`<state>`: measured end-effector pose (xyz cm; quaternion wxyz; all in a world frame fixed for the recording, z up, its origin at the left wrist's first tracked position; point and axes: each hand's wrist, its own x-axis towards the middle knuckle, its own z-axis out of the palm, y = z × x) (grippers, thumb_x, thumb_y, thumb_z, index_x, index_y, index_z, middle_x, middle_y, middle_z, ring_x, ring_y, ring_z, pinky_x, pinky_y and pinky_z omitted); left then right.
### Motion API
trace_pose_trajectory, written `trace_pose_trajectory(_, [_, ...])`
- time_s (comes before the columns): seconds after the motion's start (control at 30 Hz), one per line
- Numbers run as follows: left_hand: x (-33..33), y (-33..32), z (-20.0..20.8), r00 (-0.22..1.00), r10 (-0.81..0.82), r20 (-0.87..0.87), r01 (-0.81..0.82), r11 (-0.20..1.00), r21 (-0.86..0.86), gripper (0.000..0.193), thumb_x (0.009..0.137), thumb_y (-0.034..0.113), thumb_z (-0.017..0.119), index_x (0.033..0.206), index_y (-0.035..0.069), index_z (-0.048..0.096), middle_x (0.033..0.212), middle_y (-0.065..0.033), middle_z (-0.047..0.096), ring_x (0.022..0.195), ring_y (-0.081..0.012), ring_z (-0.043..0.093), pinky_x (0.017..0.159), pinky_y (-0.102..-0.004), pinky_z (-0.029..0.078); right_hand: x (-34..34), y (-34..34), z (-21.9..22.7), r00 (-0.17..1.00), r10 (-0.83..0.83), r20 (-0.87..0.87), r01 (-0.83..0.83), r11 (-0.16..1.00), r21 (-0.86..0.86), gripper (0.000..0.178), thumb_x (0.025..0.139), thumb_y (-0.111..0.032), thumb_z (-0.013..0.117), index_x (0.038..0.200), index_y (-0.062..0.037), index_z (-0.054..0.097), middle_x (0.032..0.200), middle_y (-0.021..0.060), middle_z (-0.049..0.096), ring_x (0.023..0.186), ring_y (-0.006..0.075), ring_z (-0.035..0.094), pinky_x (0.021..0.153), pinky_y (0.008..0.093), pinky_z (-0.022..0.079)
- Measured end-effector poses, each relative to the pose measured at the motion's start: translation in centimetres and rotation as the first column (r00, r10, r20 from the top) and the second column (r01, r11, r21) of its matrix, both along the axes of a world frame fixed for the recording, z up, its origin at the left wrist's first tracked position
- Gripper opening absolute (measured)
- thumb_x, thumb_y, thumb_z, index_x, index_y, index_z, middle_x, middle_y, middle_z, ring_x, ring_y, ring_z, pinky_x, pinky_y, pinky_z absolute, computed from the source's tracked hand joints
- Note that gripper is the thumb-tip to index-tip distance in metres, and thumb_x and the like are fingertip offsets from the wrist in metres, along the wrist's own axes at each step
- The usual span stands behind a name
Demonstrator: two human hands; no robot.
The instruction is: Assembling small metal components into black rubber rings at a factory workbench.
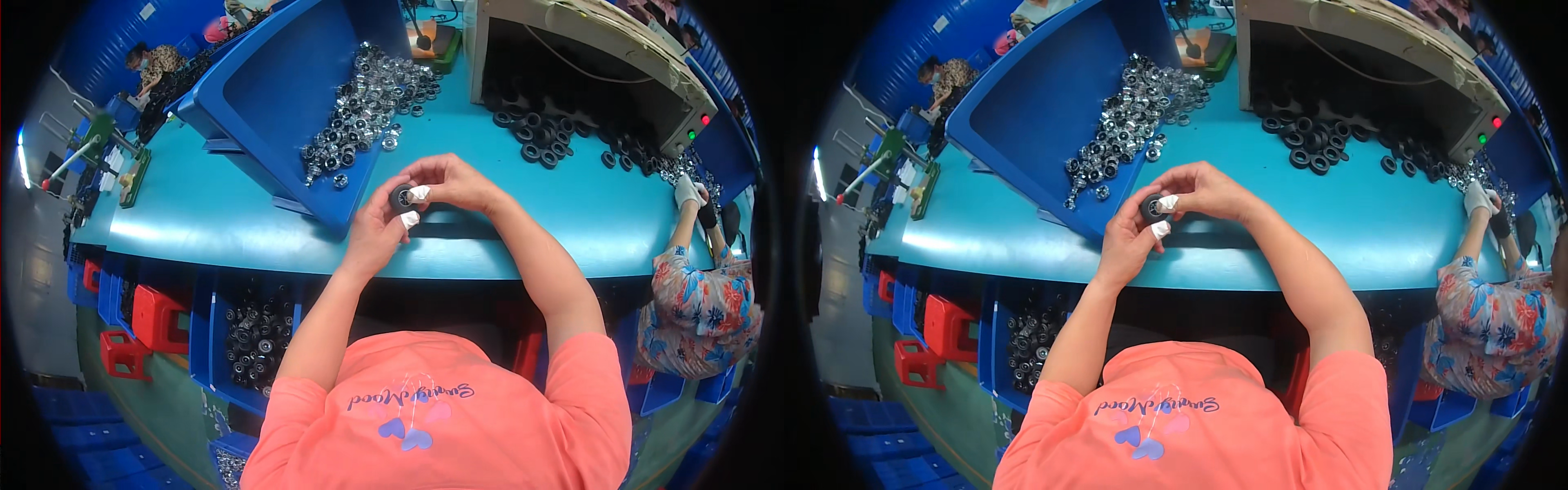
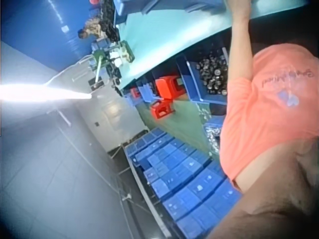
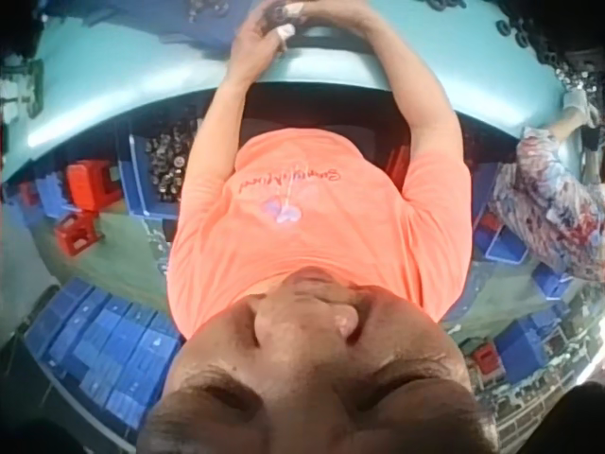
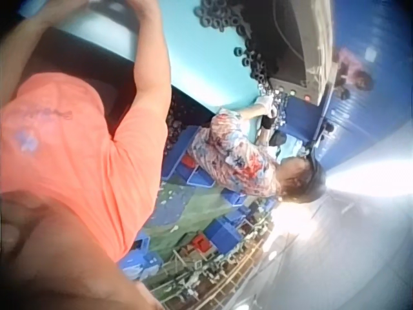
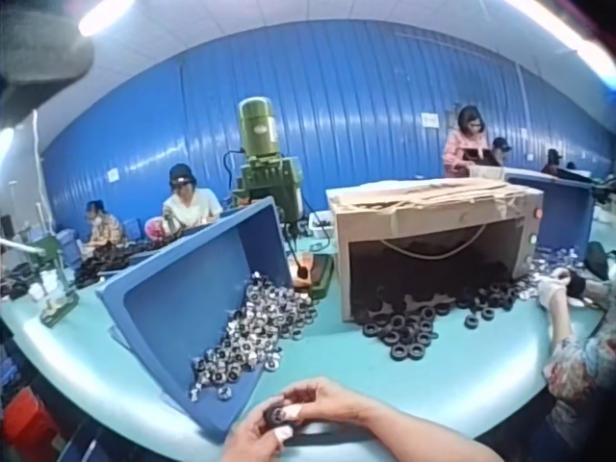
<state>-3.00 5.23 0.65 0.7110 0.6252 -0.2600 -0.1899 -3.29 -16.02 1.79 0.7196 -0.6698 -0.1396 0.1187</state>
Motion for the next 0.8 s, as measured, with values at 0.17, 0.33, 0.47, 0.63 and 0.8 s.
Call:
trace_pose_trajectory(0.17, [0.4,-1.1,0.4,0.995,0.043,0.086,-0.05,0.995,0.083,0.055,0.091,-0.002,0.064,0.143,0.006,0.048,0.113,-0.0038,0.066,0.092,-0.0097,0.064,0.059,-0.022,0.053,0.6,-0.6,-0.4,0.999,-0.047,-0.022,0.048,0.997,0.064,0.039,0.083,-0.004,0.069,0.121,0.0022,0.066,0.105,0.0106,0.07,0.094,0.0158,0.067,0.078,0.0278,0.058])
trace_pose_trajectory(0.33, [0.2,-0.7,0.4,0.995,0.05,0.084,-0.06,0.99,0.129,0.05,0.088,0.001,0.069,0.135,0.005,0.055,0.11,-0.0037,0.066,0.089,-0.009,0.064,0.064,-0.0226,0.052,0.2,-0.5,-0.2,0.996,-0.08,-0.028,0.081,0.995,0.055,0.036,0.089,-0.016,0.072,0.122,0.0,0.067,0.1,0.0074,0.071,0.085,0.0131,0.067,0.074,0.0268,0.057])
trace_pose_trajectory(0.47, [-2.0,6.1,1.4,0.877,0.038,0.478,-0.267,0.868,0.419,0.051,0.082,0.004,0.074,0.13,0.005,0.057,0.104,-0.0068,0.067,0.088,-0.0142,0.065,0.07,-0.027,0.052,0.2,-1.9,0.1,0.977,-0.213,0.014,0.214,0.975,-0.063,0.037,0.091,-0.023,0.072,0.122,-0.0031,0.069,0.096,0.0058,0.071,0.077,0.0121,0.065,0.07,0.0271,0.055])
trace_pose_trajectory(0.63, [-5.9,24.2,-0.9,0.73,0.004,0.683,-0.654,0.293,0.698,0.054,0.075,0.004,0.077,0.126,0.004,0.06,0.098,-0.0124,0.069,0.088,-0.0225,0.068,0.074,-0.0327,0.053,0.4,-3.9,0.3,0.901,-0.417,0.122,0.434,0.872,-0.225,0.035,0.091,-0.027,0.072,0.115,-0.0021,0.072,0.093,0.006,0.071,0.073,0.011,0.062,0.068,0.0272,0.054])
trace_pose_trajectory(0.8, [-7.9,33.4,-3.1,0.84,-0.052,0.54,-0.539,0.029,0.842,0.055,0.072,0.004,0.079,0.124,0.003,0.062,0.088,-0.0147,0.07,0.082,-0.0257,0.069,0.075,-0.0353,0.053,0.2,-5.9,0.1,0.777,-0.48,0.408,0.63,0.602,-0.491,0.033,0.089,-0.026,0.072,0.114,-0.005,0.073,0.1,0.0096,0.074,0.085,0.0222,0.069,0.078,0.0352,0.055])
